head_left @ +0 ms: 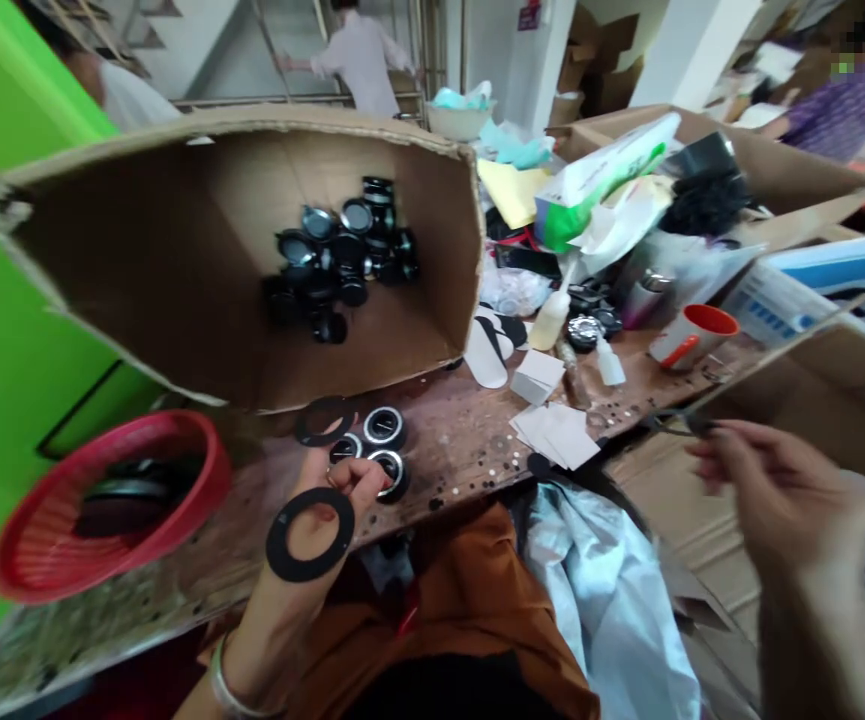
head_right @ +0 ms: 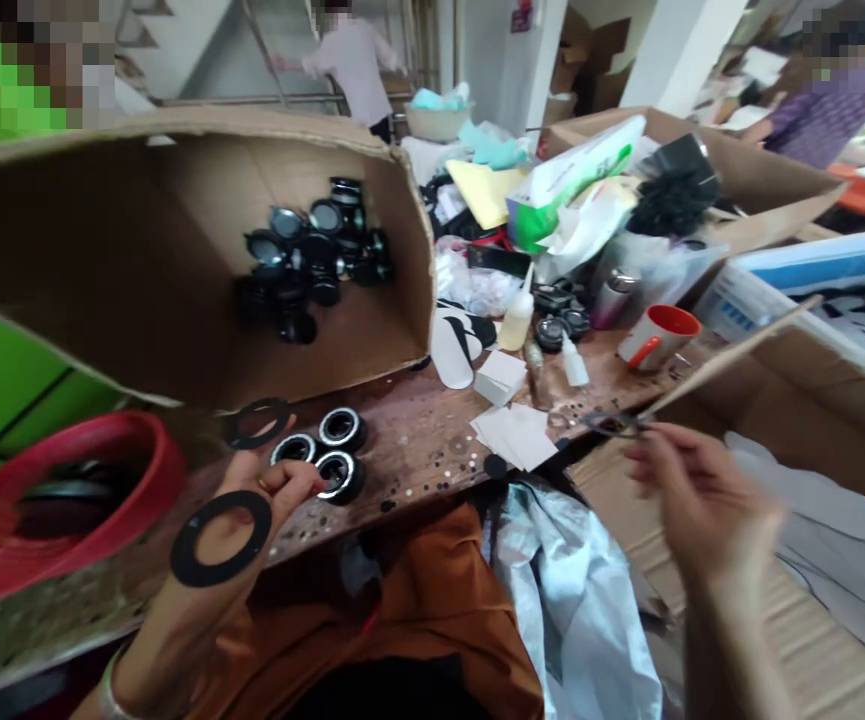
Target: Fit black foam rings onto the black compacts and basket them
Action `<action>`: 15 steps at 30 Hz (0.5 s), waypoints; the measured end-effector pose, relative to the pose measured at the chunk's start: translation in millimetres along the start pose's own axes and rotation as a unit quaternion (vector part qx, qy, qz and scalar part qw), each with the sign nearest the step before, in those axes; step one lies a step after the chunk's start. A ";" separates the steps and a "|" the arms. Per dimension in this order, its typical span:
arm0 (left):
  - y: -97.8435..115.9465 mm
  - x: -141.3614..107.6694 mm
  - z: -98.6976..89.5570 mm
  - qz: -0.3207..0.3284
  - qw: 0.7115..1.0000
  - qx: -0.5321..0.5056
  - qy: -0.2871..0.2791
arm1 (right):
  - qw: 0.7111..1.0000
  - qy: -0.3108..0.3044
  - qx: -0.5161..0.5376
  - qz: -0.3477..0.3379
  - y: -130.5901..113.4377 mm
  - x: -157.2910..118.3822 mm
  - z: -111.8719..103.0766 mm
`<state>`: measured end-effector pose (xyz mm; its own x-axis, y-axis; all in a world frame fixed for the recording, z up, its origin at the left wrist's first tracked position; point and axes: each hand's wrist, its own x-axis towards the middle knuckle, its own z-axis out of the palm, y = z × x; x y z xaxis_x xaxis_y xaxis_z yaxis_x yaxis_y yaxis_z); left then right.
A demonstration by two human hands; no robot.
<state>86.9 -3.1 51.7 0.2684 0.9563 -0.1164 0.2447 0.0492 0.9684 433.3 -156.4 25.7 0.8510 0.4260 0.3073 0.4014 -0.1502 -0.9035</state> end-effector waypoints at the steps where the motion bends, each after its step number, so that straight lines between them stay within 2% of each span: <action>1: -1.0 -1.1 -6.3 0.001 1.000 -0.002 0.012 | 0.996 -0.079 0.044 0.002 -9.8 -15.0 23.7; 4: -7.7 -5.8 -19.7 -0.011 1.000 -0.010 0.009 | 0.944 -0.291 0.154 0.015 -36.0 -56.5 82.4; 7: -14.7 -12.4 -25.1 -0.045 0.998 -0.037 -0.013 | 0.887 -0.413 0.207 0.016 -53.0 -87.0 116.3; 10: -20.2 -18.4 -26.7 -0.066 0.995 -0.070 -0.026 | 0.853 -0.473 0.219 0.023 -65.0 -105.5 132.7; 15: -28.3 -25.5 -30.4 -0.066 0.986 -0.140 -0.066 | 0.826 -0.517 0.224 -0.010 -79.6 -123.2 148.1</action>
<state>44.7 -20.1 33.9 0.3749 0.8913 -0.2550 0.0245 0.2654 0.9638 246.3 -64.8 15.5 0.0086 0.9935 0.1138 0.0498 0.1133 -0.9923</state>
